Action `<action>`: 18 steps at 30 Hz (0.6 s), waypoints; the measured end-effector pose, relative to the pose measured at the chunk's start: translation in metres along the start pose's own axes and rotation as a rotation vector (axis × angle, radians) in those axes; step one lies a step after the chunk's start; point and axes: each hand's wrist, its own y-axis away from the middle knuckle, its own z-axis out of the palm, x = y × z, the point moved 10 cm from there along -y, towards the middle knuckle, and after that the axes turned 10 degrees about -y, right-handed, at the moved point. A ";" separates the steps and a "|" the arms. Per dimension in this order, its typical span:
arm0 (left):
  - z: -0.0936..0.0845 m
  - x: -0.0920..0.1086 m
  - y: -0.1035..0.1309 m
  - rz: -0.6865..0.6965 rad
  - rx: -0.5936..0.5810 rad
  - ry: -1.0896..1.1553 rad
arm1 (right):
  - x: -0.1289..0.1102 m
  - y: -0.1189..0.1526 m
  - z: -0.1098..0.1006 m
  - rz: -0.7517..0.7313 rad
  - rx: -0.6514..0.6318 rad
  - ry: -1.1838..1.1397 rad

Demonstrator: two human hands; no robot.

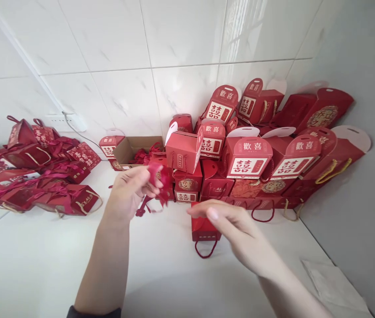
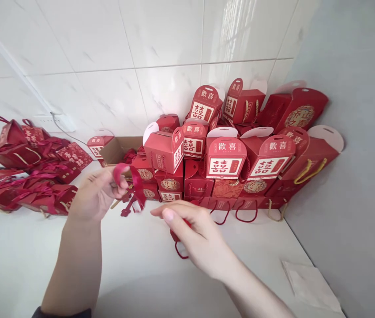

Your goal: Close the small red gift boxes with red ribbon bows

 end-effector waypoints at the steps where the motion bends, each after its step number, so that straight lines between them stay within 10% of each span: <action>1: 0.019 0.006 0.010 -0.014 -0.080 -0.001 | 0.007 -0.007 0.009 0.015 -0.029 -0.049; 7: 0.097 -0.007 0.051 -0.087 -0.471 -0.185 | 0.027 -0.022 0.019 0.020 -0.020 -0.381; 18: 0.132 -0.028 0.069 -0.202 -0.892 -0.346 | 0.035 -0.018 -0.098 0.013 0.522 -0.581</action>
